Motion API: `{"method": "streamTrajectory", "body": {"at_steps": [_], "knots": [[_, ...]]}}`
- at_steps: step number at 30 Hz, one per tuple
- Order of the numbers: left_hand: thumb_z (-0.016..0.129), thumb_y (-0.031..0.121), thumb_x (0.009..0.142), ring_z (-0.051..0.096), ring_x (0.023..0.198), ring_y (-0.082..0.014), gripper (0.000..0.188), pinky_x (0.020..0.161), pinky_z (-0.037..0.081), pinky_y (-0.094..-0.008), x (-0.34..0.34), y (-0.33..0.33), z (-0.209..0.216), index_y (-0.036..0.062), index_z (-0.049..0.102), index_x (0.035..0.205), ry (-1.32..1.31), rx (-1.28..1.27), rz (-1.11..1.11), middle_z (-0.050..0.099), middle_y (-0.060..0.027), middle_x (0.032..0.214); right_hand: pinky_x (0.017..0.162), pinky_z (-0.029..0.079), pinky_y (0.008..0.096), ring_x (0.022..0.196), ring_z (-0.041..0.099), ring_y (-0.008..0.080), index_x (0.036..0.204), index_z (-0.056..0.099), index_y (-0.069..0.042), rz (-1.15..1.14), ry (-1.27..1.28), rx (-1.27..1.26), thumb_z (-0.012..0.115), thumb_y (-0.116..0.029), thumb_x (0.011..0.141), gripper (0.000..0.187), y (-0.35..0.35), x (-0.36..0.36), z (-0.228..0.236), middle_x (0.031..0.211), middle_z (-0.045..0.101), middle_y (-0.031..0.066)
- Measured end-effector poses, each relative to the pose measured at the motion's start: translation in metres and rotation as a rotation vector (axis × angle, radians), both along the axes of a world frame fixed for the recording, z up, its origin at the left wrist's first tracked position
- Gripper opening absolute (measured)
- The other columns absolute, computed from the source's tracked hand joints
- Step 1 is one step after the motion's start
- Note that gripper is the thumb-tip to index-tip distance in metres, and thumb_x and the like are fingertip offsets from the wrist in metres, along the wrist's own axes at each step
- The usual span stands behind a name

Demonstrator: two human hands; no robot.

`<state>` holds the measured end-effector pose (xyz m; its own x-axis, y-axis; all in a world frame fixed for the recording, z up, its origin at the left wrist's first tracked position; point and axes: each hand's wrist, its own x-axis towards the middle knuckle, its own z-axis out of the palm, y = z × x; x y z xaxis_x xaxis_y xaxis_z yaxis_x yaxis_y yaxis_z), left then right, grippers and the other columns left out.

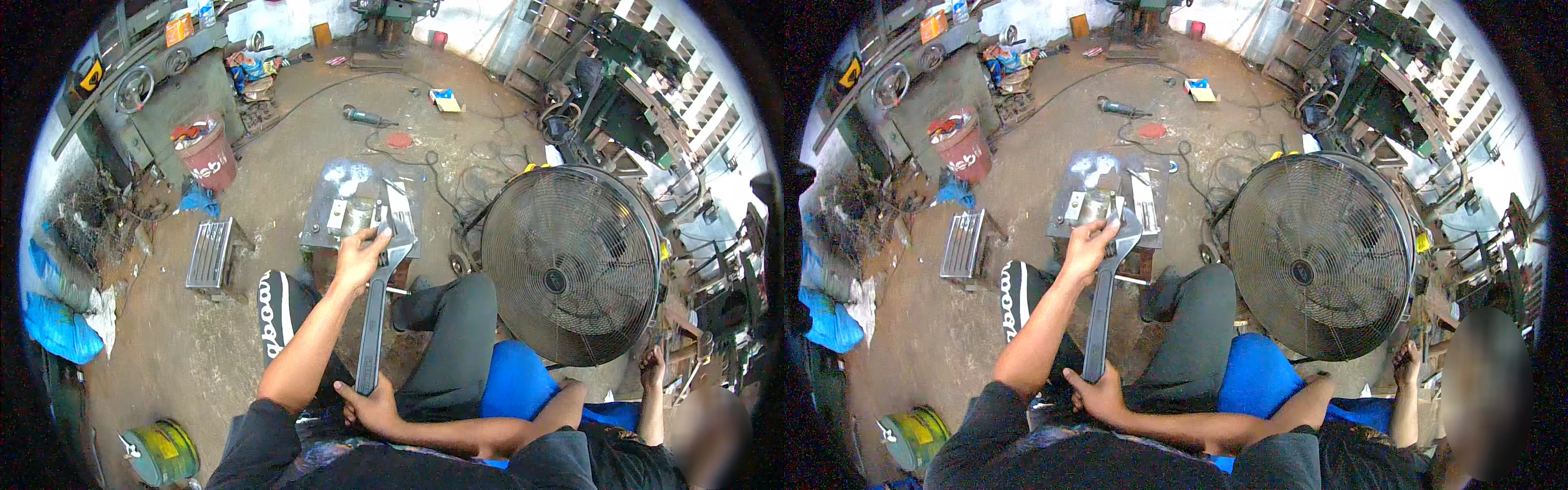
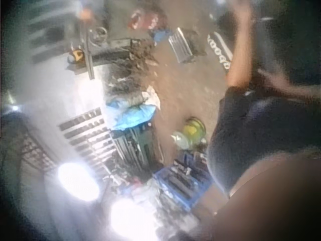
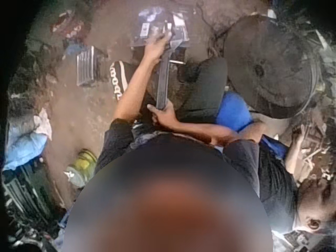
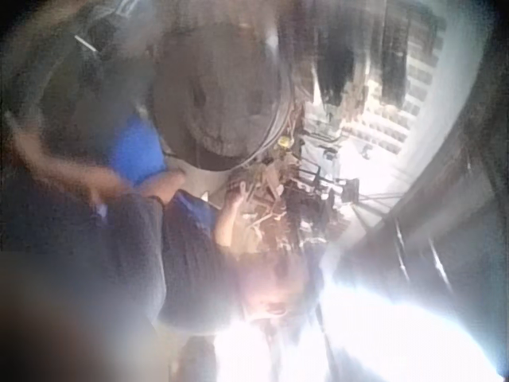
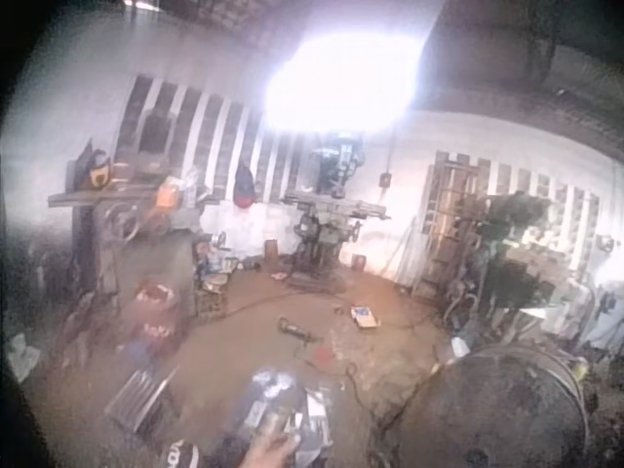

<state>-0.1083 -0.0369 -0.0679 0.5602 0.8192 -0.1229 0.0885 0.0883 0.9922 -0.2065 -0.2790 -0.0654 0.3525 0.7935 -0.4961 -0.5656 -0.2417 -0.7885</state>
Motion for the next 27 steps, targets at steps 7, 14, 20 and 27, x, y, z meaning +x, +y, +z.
{"method": "streamTrajectory", "body": {"at_steps": [7,14,20,27], "knots": [[0.071,0.033,0.097,0.067,0.080,-0.0132,0.036,0.062,0.054,-0.0286,0.036,0.015,0.030,-0.0028,0.071,0.101,-0.082,0.038,0.176,0.072,-0.0064,0.088,0.061,0.060,0.0429,0.074,0.072,0.0241,0.112,0.066,0.000,0.412,-0.829,-0.451,0.077,-0.015,0.075,0.042,0.026,0.223,0.035,0.085,0.072,0.0151],[0.064,0.029,0.101,0.069,0.088,-0.0182,0.029,0.077,0.066,-0.0379,0.092,-0.029,0.010,0.0005,0.063,0.098,-0.548,-0.515,0.255,0.065,-0.0076,0.098,0.085,0.057,0.0474,0.086,0.072,0.0391,0.107,0.078,-0.013,0.295,-1.935,-0.575,0.066,-0.016,0.065,0.043,0.067,0.374,0.092,0.089,0.073,0.0225],[0.062,0.028,0.102,0.069,0.088,-0.0173,0.028,0.084,0.065,-0.0391,0.104,-0.014,0.008,0.0007,0.061,0.100,-0.626,-0.542,0.291,0.064,-0.0074,0.096,0.084,0.056,0.0486,0.087,0.070,0.0410,0.102,0.079,-0.016,0.363,-1.952,-0.551,0.062,-0.013,0.063,0.042,0.105,0.404,0.085,0.088,0.072,0.0239],[0.063,0.029,0.102,0.046,0.056,-0.0070,0.031,0.076,0.067,-0.0397,0.109,-0.026,0.018,0.0053,0.059,0.082,-0.533,-0.534,0.385,0.038,0.0042,0.067,0.082,0.056,0.0484,0.083,0.071,0.0398,0.099,0.079,-0.015,0.390,-2.020,-0.476,0.063,-0.016,0.065,0.038,0.105,0.427,0.069,0.085,0.073,0.0209]]}}
